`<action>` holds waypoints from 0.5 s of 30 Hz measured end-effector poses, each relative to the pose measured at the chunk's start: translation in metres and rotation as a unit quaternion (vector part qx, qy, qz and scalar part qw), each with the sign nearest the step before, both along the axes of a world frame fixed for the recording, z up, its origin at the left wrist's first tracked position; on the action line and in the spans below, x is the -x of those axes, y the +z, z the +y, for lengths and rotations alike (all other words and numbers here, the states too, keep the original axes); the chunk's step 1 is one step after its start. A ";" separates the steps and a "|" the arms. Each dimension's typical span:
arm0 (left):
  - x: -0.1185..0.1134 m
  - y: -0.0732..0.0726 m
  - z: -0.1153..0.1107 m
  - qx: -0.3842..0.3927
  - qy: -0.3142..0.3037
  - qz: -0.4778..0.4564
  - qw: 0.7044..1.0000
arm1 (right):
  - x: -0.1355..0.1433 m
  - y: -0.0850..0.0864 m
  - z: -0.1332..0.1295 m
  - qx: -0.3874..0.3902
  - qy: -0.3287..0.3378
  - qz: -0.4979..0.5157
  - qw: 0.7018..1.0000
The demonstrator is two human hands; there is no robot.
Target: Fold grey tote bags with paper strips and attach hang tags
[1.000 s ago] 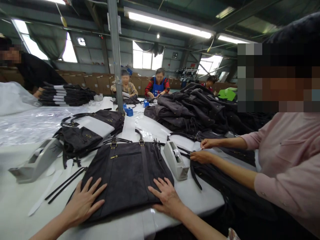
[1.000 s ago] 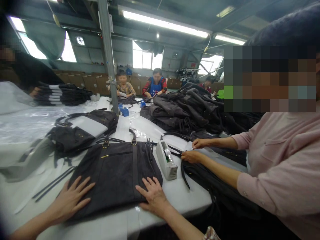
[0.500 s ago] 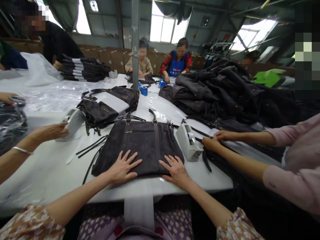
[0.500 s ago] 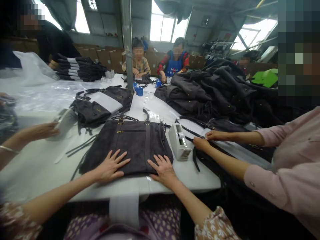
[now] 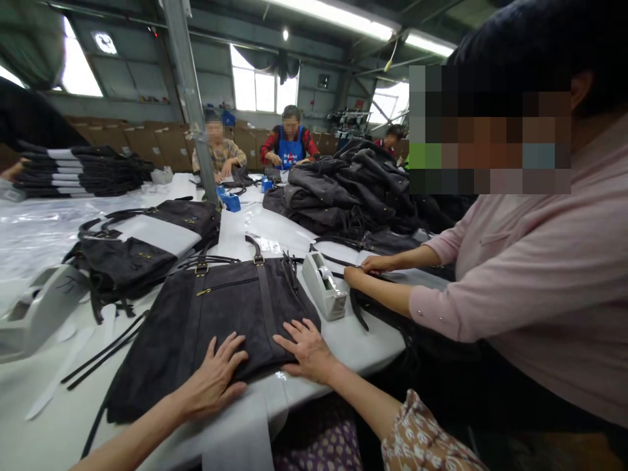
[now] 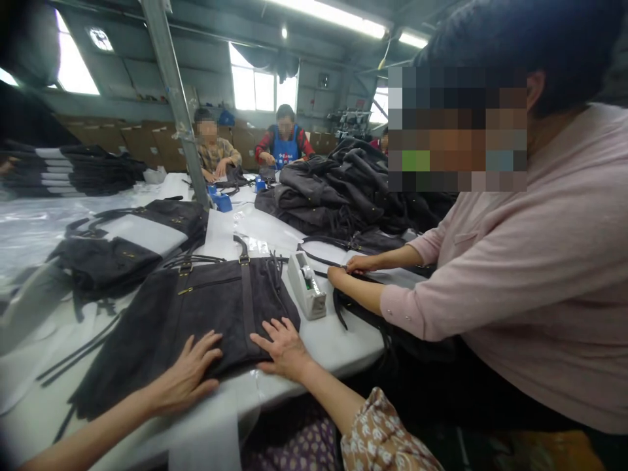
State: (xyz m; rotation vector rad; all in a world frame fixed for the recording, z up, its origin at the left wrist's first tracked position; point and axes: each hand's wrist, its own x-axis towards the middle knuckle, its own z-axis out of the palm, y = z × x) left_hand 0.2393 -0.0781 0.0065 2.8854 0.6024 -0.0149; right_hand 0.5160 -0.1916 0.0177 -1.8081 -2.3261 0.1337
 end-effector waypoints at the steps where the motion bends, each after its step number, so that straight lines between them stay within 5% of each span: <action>1: -0.005 -0.004 -0.003 -0.018 0.012 -0.011 1.000 | 0.000 0.001 -0.001 0.003 -0.002 0.007 1.000; 6: -0.013 -0.011 -0.010 -0.037 0.022 0.007 0.999 | -0.001 0.016 0.004 0.051 -0.007 0.089 0.995; 9: -0.015 -0.006 -0.008 -0.017 0.018 0.021 0.999 | -0.004 0.028 0.031 0.077 -0.038 0.230 0.969; 12: -0.021 -0.009 -0.002 -0.004 0.023 0.035 0.999 | -0.007 0.035 0.090 0.058 -0.110 0.377 0.918; 15: -0.026 -0.022 0.007 -0.023 0.008 0.002 1.000 | -0.011 0.035 0.174 0.040 -0.188 0.418 0.888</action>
